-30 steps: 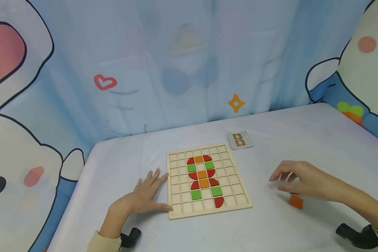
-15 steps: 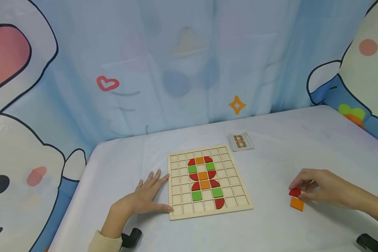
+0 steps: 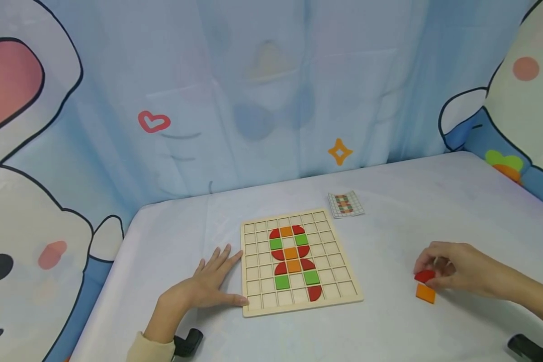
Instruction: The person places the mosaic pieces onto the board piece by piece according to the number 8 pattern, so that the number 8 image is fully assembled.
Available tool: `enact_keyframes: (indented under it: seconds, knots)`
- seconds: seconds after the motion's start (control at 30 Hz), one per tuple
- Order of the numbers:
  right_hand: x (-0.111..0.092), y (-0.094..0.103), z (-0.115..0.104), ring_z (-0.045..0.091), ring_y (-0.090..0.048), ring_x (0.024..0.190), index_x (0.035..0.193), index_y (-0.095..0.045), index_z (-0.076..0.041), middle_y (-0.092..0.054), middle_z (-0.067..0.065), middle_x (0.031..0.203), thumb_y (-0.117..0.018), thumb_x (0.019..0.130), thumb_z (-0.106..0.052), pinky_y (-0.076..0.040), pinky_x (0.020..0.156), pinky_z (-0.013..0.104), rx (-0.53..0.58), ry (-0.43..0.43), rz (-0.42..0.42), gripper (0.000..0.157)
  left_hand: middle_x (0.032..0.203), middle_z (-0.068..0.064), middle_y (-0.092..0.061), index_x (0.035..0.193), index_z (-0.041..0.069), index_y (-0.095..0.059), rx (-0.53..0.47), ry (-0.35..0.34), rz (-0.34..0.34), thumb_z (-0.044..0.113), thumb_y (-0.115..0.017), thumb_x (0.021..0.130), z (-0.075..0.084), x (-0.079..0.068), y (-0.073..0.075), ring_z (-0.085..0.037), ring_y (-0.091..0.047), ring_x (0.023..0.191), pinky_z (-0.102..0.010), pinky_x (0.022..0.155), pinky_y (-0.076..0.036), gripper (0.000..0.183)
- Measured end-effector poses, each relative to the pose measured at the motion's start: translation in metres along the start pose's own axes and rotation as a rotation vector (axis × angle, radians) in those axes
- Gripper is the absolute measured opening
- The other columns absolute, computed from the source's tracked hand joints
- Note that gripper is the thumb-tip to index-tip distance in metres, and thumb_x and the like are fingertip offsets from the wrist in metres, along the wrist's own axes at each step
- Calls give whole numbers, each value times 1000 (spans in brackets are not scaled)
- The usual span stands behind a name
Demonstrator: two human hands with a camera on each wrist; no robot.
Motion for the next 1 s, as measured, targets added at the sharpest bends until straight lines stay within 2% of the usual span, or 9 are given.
enact_keyframes:
  seconds: [0.23,0.4,0.63,0.87,1.0]
  knots:
    - [5,-2,-4,-1,-55,77,97,-74,-12,-68,-13,91,-85,83,1,-59,71,18,-4,-26,-26,22,175,-16,-9,168,17,-23,-2,1,-4,56,-83,84,-1,0,0,-39,-3,161,-67,126,-6,110]
    - [11,-3,-12,-2,-53,77,98,-78,-11,-64,-11,90,-85,83,-1,-58,70,18,-44,-25,-27,20,175,-16,-9,169,17,-23,-1,6,-5,57,-83,84,-1,0,-1,-39,-2,161,-67,126,-5,111]
    - [26,-8,-38,3,-55,79,95,-73,-13,-66,-8,91,-85,82,1,-59,71,21,-24,-79,-34,22,175,-17,-8,169,18,-22,-7,-2,1,57,-83,84,0,-1,0,-39,-2,161,-67,126,-4,112]
    - [49,-19,-92,0,-60,78,92,-78,-18,-70,-14,90,-88,83,-7,-60,70,21,36,109,-89,17,175,-16,-7,169,18,-22,-18,-5,3,58,-82,84,-2,-1,0,-39,0,161,-66,127,-3,111]
    - [68,-30,-127,0,-61,80,95,-82,-17,-70,-15,91,-87,85,-8,-61,72,21,89,179,-139,14,175,-15,-7,169,19,-22,-21,0,3,59,-82,84,-1,-1,0,-37,0,161,-64,127,-3,111]
Point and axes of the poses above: each hand's wrist, its own x-axis towards the middle knuckle, its own y-axis out of the back of the hand, z = x × y, the point moved 5 cm from there along x, towards the middle knuckle
